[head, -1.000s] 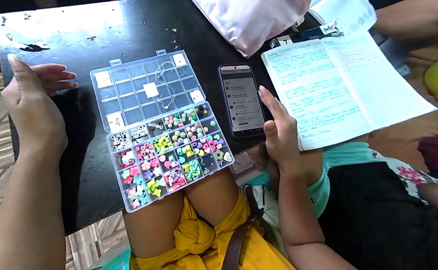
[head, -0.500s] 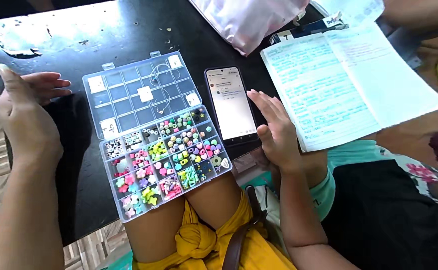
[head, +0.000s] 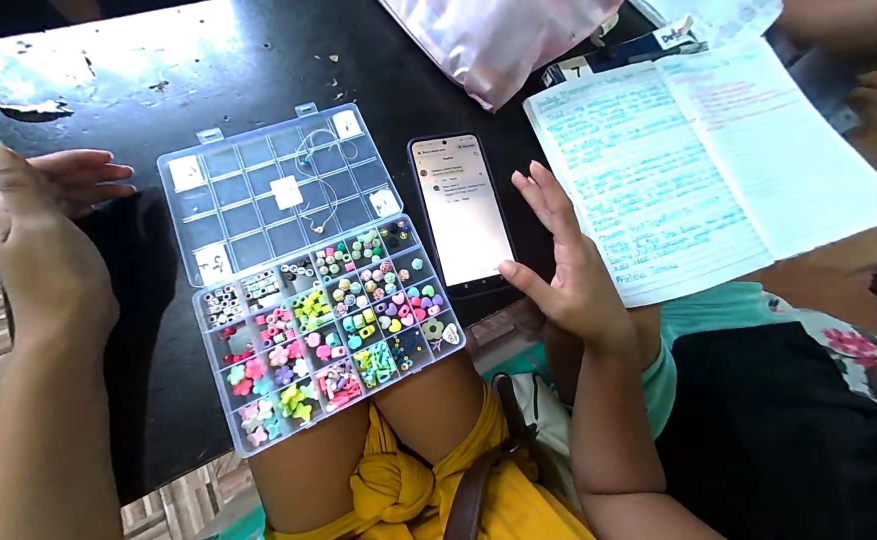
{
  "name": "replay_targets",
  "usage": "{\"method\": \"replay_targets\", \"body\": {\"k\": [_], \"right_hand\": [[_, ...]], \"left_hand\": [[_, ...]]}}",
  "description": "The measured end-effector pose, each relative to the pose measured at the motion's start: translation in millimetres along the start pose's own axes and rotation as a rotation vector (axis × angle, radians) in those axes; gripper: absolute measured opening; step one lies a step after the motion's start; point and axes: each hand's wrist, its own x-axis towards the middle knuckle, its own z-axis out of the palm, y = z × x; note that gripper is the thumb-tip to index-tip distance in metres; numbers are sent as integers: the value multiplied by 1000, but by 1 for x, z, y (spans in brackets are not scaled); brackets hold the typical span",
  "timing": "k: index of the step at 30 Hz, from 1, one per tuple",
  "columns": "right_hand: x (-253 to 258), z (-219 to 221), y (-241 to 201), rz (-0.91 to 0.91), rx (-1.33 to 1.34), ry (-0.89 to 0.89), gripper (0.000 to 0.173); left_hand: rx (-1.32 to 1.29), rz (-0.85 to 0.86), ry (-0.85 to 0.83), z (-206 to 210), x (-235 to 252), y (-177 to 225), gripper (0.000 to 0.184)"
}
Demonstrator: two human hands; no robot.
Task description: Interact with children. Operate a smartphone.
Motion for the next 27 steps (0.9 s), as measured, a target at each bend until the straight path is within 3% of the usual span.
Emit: {"method": "replay_targets", "body": {"k": [27], "right_hand": [[0,-1,-1,29,-78,-51,80]], "left_hand": [[15,-35,23,5,-2,13,58]]}}
